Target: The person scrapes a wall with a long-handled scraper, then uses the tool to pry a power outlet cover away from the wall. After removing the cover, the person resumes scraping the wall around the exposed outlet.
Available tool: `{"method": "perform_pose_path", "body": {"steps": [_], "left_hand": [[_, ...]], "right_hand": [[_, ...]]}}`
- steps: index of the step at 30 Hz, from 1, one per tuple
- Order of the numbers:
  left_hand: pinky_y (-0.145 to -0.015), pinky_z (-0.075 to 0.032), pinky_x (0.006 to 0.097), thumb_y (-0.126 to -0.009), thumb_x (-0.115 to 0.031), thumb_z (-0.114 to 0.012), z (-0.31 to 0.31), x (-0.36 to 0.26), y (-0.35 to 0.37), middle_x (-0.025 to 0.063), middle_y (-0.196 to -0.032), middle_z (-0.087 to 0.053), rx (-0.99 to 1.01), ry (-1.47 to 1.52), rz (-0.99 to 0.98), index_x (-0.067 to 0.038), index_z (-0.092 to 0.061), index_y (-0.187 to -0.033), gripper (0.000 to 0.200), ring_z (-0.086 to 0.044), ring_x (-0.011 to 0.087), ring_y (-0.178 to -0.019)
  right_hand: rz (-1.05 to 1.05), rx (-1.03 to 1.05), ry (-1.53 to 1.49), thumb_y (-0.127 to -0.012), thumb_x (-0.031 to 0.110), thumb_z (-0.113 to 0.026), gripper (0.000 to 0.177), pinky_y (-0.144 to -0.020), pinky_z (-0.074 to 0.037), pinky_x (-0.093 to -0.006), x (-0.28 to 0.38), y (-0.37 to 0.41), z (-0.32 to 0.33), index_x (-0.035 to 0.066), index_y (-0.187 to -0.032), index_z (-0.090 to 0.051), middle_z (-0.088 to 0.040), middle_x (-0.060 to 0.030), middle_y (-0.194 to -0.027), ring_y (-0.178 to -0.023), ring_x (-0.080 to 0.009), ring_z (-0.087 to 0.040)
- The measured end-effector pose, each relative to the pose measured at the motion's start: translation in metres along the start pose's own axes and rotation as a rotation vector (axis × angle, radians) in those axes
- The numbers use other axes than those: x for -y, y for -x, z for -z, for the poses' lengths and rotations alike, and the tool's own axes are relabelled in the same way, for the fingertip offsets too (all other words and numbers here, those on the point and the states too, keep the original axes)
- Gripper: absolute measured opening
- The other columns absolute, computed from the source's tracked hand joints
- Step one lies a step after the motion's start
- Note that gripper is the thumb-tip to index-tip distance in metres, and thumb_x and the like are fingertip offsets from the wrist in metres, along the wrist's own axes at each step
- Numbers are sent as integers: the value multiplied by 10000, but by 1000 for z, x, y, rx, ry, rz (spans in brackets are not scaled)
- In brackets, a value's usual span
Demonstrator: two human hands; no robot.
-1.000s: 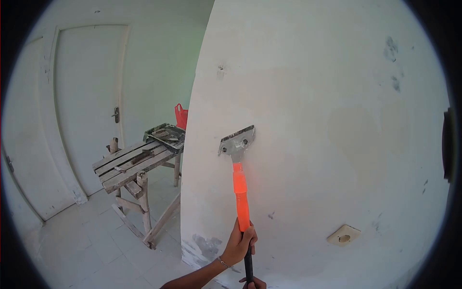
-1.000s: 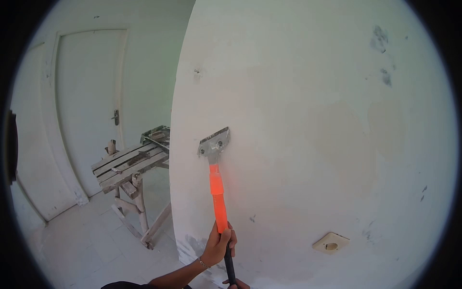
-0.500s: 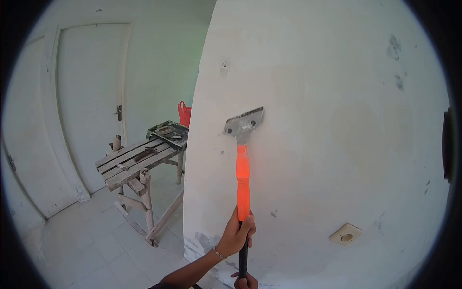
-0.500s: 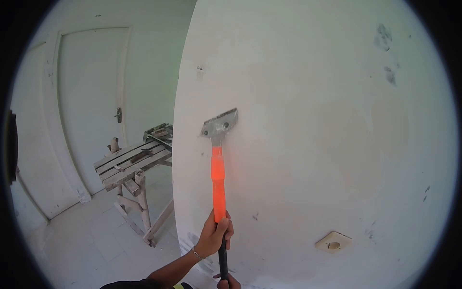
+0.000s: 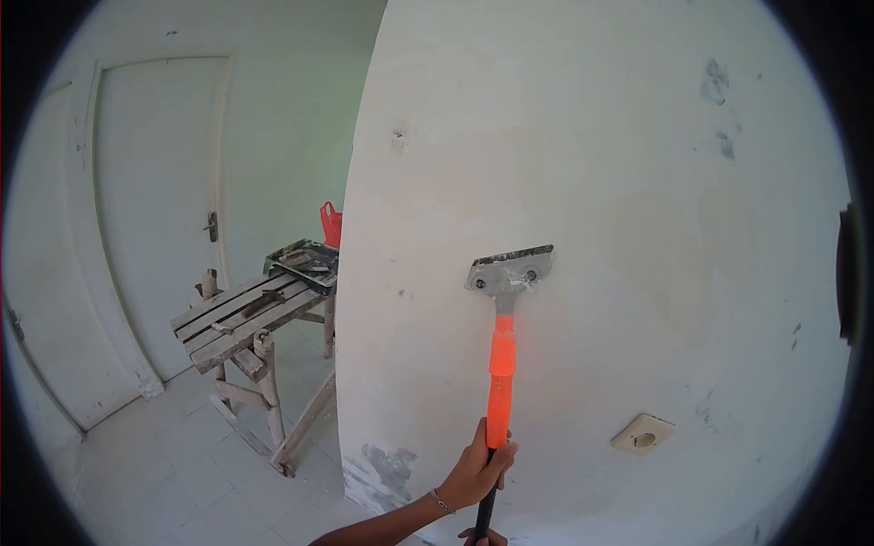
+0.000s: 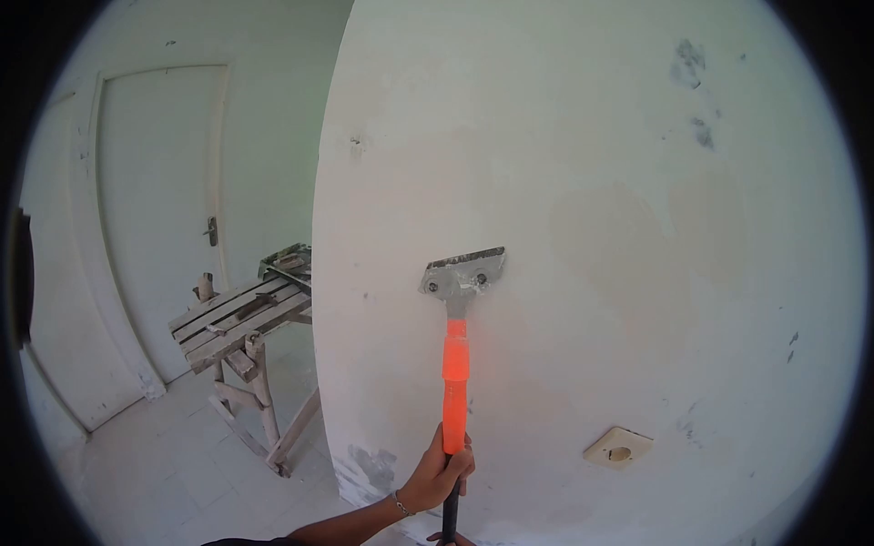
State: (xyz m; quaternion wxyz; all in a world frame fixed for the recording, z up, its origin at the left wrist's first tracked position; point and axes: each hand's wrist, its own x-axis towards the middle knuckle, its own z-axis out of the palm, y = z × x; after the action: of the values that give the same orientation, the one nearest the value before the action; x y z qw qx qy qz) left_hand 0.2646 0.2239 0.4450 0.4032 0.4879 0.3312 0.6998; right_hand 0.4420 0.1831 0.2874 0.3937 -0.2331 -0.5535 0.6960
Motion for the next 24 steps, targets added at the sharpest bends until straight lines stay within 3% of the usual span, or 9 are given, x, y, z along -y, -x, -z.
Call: {"method": "perform_pose_path", "body": {"steps": [7, 15, 19, 20, 24], "left_hand": [[-416, -473, 215, -1060, -282, -433, 18, -75, -58, 20, -649, -451, -72, 43, -228, -51, -383, -1100, 240, -418, 60, -477], [-384, -457, 191, -1056, -321, -435, -4, -36, -19, -10, -710, -428, -104, 45, -137, -54, -383, -1075, 272, -421, 25, -518], [-384, -461, 194, -1054, -303, -443, 5, -64, -35, -15, -717, -430, -86, 57, -143, -57, -380, -1068, 255, -424, 25, -519], [-391, -454, 221, -1060, -281, -423, -1, -62, -37, 9, -618, -424, -129, 65, -175, -57, -394, -1081, 227, -412, 64, -438], [-395, -447, 220, -1066, -308, -399, -24, -41, -15, 13, -619, -422, -117, 49, -103, -49, -378, -1098, 261, -405, 65, -430]], "right_hand": [[-12, -5, 47, -992, 473, -554, 505, -374, -252, -209, 81, -44, -56, -19, -1094, -608, -454, 45, -606, -411, -38, -337], [-87, 29, 2, -969, 487, -588, 501, -394, -246, -208, 36, -2, -13, 5, -1104, -605, -445, 57, -609, -434, -32, -327], [-104, -17, 49, -960, 511, -592, 501, -422, -250, -205, 78, -15, -49, 27, -1089, -614, -410, 65, -597, -466, -32, -337], [-89, -63, 60, -948, 523, -607, 506, -415, -227, -208, 75, -14, -47, 33, -1075, -617, -391, 73, -594, -459, -31, -330], [-104, -72, 55, -908, 561, -642, 550, -402, -203, -218, 63, 11, -20, 35, -1067, -617, -403, 77, -599, -448, -30, -311]]}}
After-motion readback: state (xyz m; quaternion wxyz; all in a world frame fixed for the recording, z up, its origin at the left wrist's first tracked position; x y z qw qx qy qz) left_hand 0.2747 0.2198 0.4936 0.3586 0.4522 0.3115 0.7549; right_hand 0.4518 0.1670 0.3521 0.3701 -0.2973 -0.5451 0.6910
